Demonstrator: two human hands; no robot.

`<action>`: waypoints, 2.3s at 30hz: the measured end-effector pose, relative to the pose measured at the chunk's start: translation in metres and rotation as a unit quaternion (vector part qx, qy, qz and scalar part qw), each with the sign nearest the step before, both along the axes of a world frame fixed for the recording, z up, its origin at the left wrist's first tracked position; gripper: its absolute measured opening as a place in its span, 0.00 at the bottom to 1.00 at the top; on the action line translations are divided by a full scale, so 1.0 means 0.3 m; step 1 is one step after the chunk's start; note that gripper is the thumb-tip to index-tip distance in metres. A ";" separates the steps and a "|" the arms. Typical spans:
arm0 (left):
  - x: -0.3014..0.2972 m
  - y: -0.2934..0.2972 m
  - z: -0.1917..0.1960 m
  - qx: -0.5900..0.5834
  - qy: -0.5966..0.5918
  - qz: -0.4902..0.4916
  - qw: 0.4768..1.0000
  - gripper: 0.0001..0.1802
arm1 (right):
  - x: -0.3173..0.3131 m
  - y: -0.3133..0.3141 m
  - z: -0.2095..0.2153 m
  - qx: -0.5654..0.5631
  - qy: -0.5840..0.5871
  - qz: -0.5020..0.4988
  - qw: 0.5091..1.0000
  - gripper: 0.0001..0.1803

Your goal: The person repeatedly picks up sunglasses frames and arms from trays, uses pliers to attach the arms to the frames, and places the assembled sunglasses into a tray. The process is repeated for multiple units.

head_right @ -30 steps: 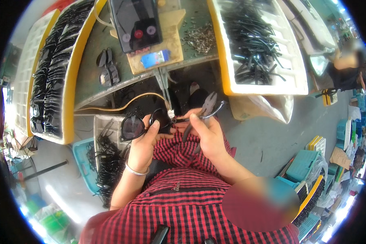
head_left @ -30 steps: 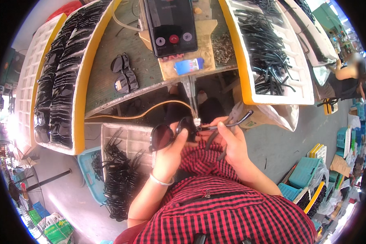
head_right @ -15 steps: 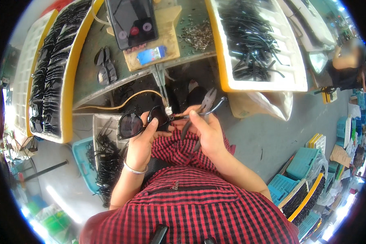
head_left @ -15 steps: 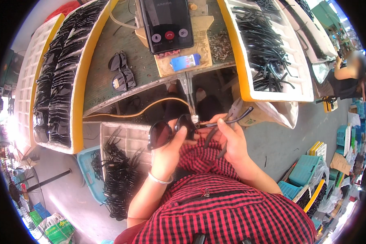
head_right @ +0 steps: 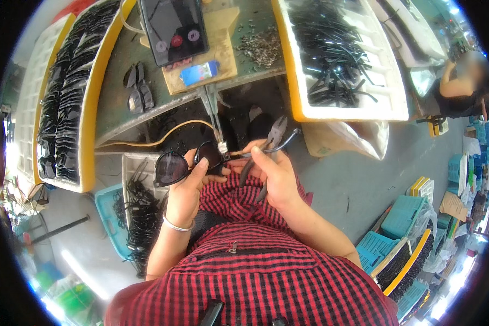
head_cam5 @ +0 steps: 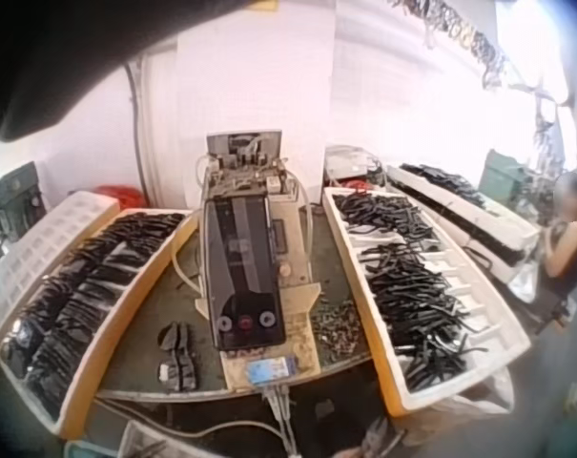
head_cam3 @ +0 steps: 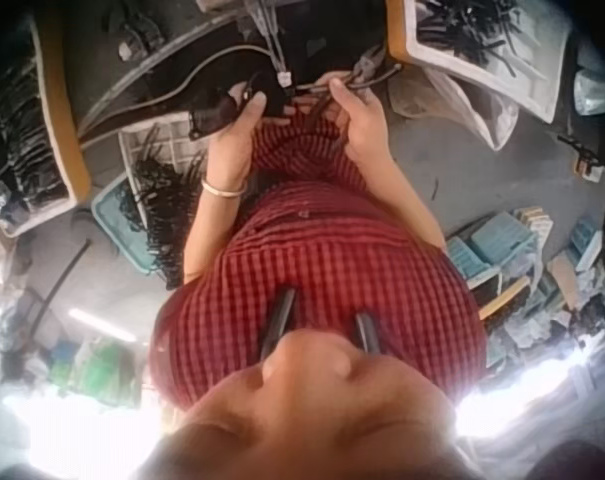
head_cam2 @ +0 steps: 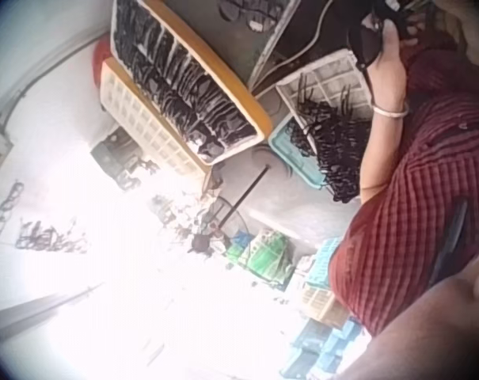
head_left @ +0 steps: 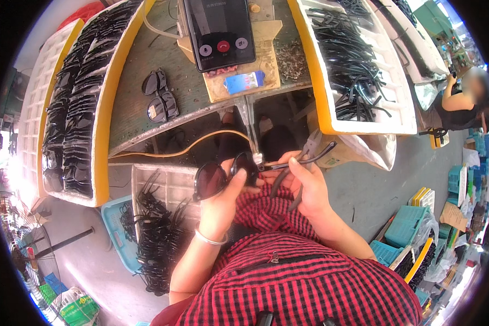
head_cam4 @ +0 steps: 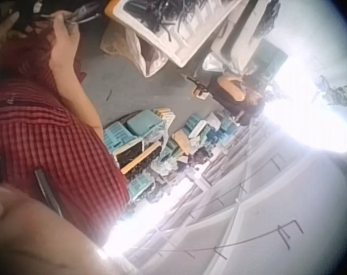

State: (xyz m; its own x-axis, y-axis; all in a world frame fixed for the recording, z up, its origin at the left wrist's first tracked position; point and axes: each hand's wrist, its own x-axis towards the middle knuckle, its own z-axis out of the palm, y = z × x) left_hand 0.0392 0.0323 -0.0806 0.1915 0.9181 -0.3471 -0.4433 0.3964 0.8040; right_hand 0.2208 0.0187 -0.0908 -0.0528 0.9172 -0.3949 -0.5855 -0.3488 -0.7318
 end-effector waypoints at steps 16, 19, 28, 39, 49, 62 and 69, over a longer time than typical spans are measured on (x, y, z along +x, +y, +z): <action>-0.003 0.002 0.003 0.006 0.004 -0.001 1.000 0.13 | 0.003 0.003 -0.002 0.002 0.024 0.001 1.000 0.13; -0.005 0.002 -0.002 0.009 0.003 0.000 1.000 0.13 | 0.004 0.003 -0.004 0.002 0.034 0.001 0.999 0.13; -0.005 0.002 0.005 0.010 0.006 -0.004 1.000 0.14 | 0.005 0.004 -0.007 -0.004 0.046 0.001 0.999 0.13; -0.012 0.003 -0.010 0.012 0.010 -0.017 1.000 0.15 | 0.003 0.002 -0.011 0.004 0.039 -0.002 0.999 0.14; -0.033 -0.019 -0.024 -0.018 -0.013 -0.053 0.998 0.16 | 0.021 -0.020 -0.017 -0.023 0.047 0.021 0.998 0.14; -0.146 -0.110 0.095 -0.018 -0.181 -0.116 0.976 0.21 | 0.020 -0.090 0.198 -0.029 0.124 0.124 0.984 0.12; -0.087 -0.096 0.104 0.000 -0.230 -0.077 0.970 0.23 | 0.027 -0.067 0.266 -0.005 0.144 0.076 0.987 0.10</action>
State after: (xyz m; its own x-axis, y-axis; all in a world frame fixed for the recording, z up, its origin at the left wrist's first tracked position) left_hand 0.0130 0.0034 -0.0493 0.4602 0.8668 -0.1919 -0.6908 0.4854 0.5359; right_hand 0.2290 -0.0014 -0.0111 -0.3008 0.8862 -0.3523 -0.7090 -0.4548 -0.5389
